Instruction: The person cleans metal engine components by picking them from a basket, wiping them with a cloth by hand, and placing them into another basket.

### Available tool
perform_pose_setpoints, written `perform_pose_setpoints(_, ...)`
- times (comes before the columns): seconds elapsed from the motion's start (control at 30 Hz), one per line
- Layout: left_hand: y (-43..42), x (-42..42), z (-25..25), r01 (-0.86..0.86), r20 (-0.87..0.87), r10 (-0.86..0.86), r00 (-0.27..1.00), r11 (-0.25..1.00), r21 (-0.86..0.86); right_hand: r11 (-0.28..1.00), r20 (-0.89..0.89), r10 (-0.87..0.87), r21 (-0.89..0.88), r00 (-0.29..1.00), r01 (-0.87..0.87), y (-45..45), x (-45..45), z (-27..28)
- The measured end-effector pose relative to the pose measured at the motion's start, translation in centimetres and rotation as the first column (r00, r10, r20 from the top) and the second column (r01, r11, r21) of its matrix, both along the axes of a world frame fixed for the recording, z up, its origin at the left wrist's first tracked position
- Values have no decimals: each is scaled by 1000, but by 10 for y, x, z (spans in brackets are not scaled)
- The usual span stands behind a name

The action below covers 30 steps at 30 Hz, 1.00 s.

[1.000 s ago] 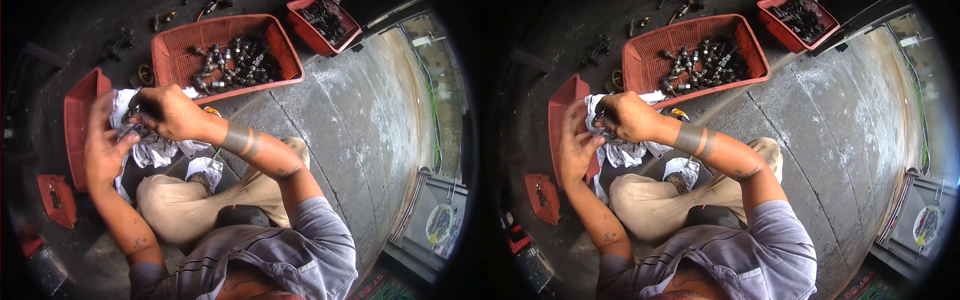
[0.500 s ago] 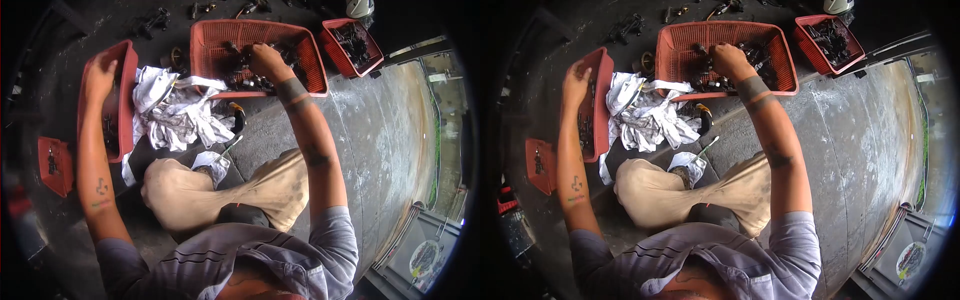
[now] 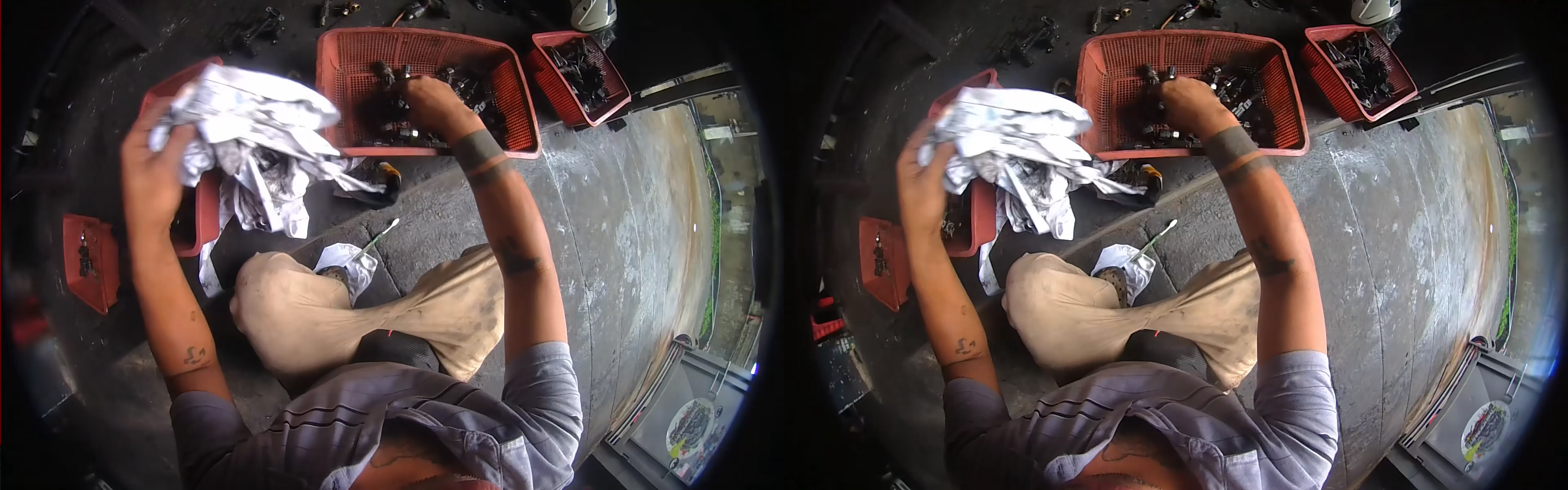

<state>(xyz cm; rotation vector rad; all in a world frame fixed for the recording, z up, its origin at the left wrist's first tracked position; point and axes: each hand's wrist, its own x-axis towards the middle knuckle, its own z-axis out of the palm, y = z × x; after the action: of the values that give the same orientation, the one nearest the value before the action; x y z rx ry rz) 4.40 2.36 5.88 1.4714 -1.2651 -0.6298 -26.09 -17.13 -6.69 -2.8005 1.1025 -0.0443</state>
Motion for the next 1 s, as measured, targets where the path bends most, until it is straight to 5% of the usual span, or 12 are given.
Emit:
perform_pose_setpoints(0.1, 14, -1, 13, -95, -561, -5, 828, 984, -148, 991, 409, 3, -121, 912, 51, 0, 3, 3)
perform_pose_setpoints(0.2, 22, -4, -10, 266, -795, -510, 328, 857, -441, 990, 845, -132, 142, 518, 20, 50, 18, 61)
perform_pose_setpoints(0.37, 22, -75, -29, 203, -642, -480, 598, 866, -458, 952, 981, -163, 130, -101, -278, 133, 46, 93)
perform_pose_setpoints(0.4, 19, -89, -26, 203, -636, -477, 607, 866, -456, 977, 995, -89, 80, -35, -197, 137, 50, 89)
perform_pose_setpoints(0.47, 15, -118, -21, 179, -306, -342, 888, 872, -455, 997, 980, 81, -79, 182, -17, 147, 54, 91)
perform_pose_setpoints(0.57, 7, -121, -18, 227, 116, -196, 974, 874, -431, 990, 976, 142, -140, 167, -22, 145, 55, 73)
perform_pose_setpoints(0.6, 8, -118, -20, 192, 85, -172, 981, 894, -406, 994, 990, 57, -44, 132, -99, 149, 52, 68)
perform_pose_setpoints(0.67, 7, -118, -16, 51, -1, -55, 999, 943, -329, 980, 956, 199, -191, 217, -58, 155, 51, 63)
perform_pose_setpoints(0.77, 3, -110, -11, 74, 170, -19, 985, 943, -324, 948, 905, 294, -317, 307, 27, 159, 57, 65)
perform_pose_setpoints(0.87, -6, -95, -19, -24, 31, 37, 999, 939, -344, 923, 863, 367, -384, 346, -21, 151, 54, 70)
perform_pose_setpoints(0.93, -8, -85, -20, -84, -131, 46, 990, 952, -295, 980, 931, 196, -197, 308, -30, 151, 56, 75)
perform_pose_setpoints(1.0, -6, -93, -23, -62, -48, 50, 998, 947, -314, 991, 954, 103, -74, 280, -114, 151, 58, 81)
